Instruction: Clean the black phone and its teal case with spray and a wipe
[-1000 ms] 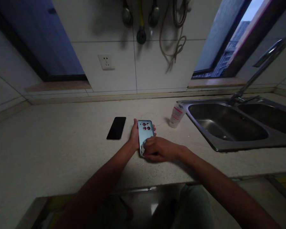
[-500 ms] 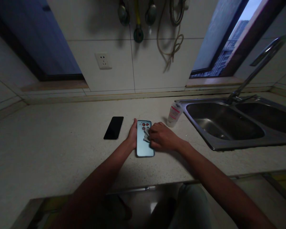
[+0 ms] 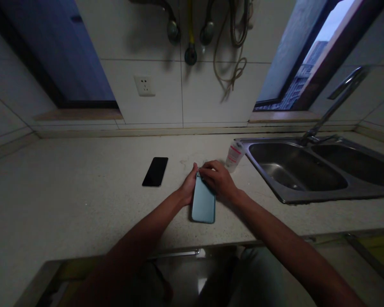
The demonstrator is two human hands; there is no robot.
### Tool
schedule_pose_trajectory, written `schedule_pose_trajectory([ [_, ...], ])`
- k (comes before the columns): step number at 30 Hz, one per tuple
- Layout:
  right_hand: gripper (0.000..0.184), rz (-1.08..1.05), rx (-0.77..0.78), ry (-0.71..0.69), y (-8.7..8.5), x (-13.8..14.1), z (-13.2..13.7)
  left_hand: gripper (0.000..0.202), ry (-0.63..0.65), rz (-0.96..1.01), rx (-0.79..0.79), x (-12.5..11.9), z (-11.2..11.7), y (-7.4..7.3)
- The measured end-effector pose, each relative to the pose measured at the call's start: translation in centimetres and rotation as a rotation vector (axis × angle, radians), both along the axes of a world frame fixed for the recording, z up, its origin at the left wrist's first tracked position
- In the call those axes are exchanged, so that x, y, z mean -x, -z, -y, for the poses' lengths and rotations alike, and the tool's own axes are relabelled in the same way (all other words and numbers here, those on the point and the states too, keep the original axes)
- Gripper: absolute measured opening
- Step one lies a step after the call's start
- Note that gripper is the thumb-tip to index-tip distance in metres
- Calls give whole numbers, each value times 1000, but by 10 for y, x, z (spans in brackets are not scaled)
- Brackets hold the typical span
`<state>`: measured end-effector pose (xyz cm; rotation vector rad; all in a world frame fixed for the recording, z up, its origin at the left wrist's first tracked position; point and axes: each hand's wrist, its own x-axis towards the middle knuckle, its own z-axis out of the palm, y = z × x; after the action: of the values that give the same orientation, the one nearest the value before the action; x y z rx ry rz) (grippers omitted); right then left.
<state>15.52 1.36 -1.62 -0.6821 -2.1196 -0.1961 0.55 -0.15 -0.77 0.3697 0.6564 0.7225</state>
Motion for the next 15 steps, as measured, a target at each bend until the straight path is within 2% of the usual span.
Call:
schedule_pose_trajectory([
  [4, 18, -77, 18, -84, -1, 2, 4, 66, -19, 1, -2, -1, 2, 0],
  [7, 15, -126, 97, -158, -5, 6, 11, 65, -56, 19, 20, 1, 0, -1],
  [11, 18, -262, 251, -235, -7, 11, 18, 62, -180, 98, -48, 9, -7, -2],
  [15, 22, -426, 504, -187, -1, 11, 19, 61, -224, 98, -93, 16, -15, 4],
])
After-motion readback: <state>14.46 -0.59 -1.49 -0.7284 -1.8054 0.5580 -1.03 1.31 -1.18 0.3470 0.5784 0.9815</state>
